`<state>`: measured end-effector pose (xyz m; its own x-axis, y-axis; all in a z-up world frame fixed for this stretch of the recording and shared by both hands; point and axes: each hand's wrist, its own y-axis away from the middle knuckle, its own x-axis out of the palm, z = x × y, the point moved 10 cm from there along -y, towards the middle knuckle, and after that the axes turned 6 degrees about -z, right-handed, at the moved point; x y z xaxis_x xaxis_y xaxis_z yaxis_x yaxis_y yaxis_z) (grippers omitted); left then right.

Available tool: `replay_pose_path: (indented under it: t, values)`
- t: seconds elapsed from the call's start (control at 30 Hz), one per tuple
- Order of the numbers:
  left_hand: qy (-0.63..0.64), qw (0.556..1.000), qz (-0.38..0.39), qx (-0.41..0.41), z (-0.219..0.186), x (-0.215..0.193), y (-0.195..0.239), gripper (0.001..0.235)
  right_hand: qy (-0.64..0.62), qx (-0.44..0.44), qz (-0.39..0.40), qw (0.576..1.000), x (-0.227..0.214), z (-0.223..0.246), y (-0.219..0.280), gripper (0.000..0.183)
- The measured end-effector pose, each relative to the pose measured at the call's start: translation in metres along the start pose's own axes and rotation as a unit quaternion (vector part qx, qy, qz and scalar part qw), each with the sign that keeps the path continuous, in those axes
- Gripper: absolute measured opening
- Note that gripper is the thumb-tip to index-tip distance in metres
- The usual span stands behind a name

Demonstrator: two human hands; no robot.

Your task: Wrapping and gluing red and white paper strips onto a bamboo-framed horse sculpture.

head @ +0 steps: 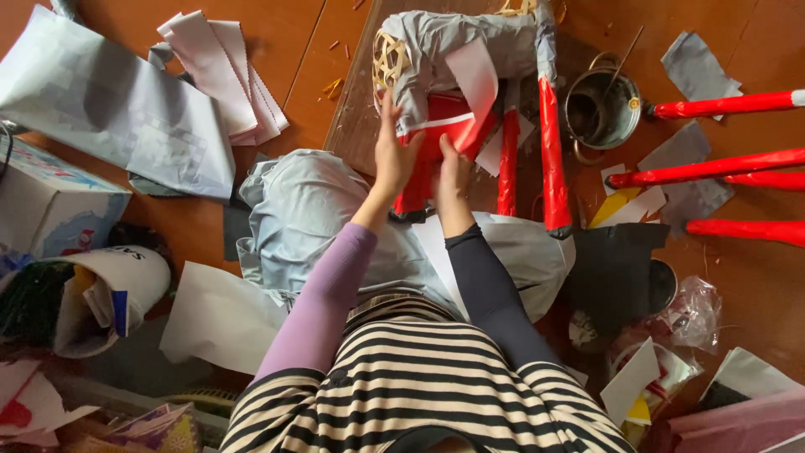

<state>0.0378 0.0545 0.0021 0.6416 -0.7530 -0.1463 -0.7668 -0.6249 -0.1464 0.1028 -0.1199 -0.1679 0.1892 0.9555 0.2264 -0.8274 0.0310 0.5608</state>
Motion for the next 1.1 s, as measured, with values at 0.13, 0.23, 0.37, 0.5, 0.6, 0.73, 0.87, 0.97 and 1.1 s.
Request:
replay_pose_path:
  t: [0.13,0.23,0.37,0.5,0.6,0.73,0.87,0.97,1.1]
  values:
    - [0.138,0.973,0.025,-0.185,0.110,0.019,0.016,0.068,-0.135,0.009,0.040,0.990,0.010,0.001,-0.003,0.030]
    - [0.326,0.846,0.145,-0.396,0.124,0.058,0.040,0.050,-0.120,0.003,0.035,0.992,0.007,0.018,-0.001,0.029]
    - [0.347,0.829,0.176,-0.402,0.116,0.063,0.050,0.046,-0.063,0.005,0.030,0.998,-0.011,0.037,0.009,0.026]
    - [0.303,0.874,0.131,-0.357,0.109,0.054,0.040,0.045,-0.053,0.052,0.015,0.997,-0.032,0.020,-0.015,0.025]
    - [0.253,0.893,0.097,-0.359,0.124,0.051,0.043,0.039,-0.069,0.074,0.026,0.995,-0.047,0.005,-0.030,0.025]
    - [0.237,0.886,0.097,-0.387,0.119,0.048,0.042,0.035,-0.118,0.078,0.069,0.988,-0.051,0.002,-0.018,0.024]
    - [0.277,0.848,0.131,-0.433,0.128,0.056,0.049,0.031,0.061,0.169,0.128,0.975,-0.025,-0.011,0.062,0.031]
    - [0.279,0.842,0.146,-0.438,0.128,0.058,0.052,0.028,0.153,0.065,0.253,0.953,0.003,-0.015,0.106,0.043]
    - [0.271,0.851,0.156,-0.422,0.128,0.058,0.054,0.026,0.143,0.108,0.237,0.955,0.020,-0.004,0.141,0.068]
